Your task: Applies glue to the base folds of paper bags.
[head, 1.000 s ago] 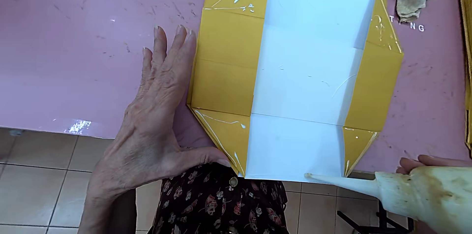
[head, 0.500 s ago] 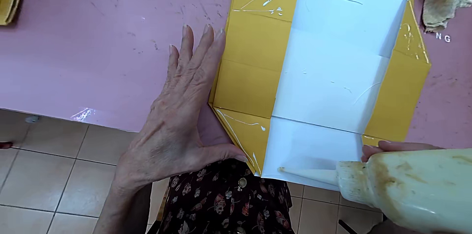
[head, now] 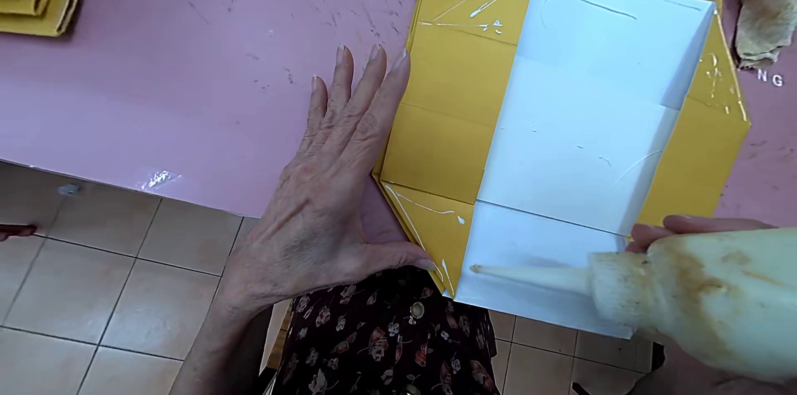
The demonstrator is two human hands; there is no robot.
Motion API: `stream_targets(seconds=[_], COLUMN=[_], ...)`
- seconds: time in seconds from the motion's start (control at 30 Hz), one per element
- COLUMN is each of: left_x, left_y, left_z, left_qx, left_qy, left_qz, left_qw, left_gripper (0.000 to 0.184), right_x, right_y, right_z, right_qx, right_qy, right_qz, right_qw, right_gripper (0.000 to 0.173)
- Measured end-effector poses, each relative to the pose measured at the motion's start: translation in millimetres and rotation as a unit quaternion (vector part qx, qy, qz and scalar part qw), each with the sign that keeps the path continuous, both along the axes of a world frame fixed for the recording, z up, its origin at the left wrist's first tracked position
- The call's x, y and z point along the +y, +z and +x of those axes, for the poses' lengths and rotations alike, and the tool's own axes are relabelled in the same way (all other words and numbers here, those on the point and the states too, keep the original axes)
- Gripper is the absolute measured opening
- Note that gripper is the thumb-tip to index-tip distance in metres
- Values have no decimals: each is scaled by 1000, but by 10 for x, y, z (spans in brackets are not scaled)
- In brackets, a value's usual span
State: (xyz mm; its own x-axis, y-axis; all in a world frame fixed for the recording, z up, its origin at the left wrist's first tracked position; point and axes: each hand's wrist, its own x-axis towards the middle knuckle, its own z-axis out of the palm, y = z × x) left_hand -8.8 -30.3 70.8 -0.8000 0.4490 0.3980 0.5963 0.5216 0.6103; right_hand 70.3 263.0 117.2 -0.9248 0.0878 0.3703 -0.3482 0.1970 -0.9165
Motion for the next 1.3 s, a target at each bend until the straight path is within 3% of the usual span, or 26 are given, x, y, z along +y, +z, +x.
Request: stream_targets(seconds=[0.3,0.5,0.63,0.77,0.9,1.2,1.3], left_x=[20,32,38,40,40,28,35], left_y=[-4,-17,-5,-12,-8,-20,-21], left_z=[4,2,4,7,4,-8,-11], left_qx=[4,9,4,2,1,5,7], left_qy=[5,8,11,10,6,-3,-2], left_qz=[3,4,2,12,15,43,52], left_qw=[1000,1000,1000,1000,1000,999,999], left_gripper=[131,131,132,133,131,131,130], right_x=[-204,-219,-110,49,76,-56,-150], right_y=[90,139,135,60,75,121,183], right_z=[-21,17,48,44,-81,-405,-450], right_qx=[-32,-57,-78,-77,-40,18,8], right_qy=[37,106,121,101,11,-22,35], right_qz=[-12,7,5,-19,-1,72,68], right_qw=[999,993,990,992,999,997,997], right_gripper=[61,31,36,65,78,88,70])
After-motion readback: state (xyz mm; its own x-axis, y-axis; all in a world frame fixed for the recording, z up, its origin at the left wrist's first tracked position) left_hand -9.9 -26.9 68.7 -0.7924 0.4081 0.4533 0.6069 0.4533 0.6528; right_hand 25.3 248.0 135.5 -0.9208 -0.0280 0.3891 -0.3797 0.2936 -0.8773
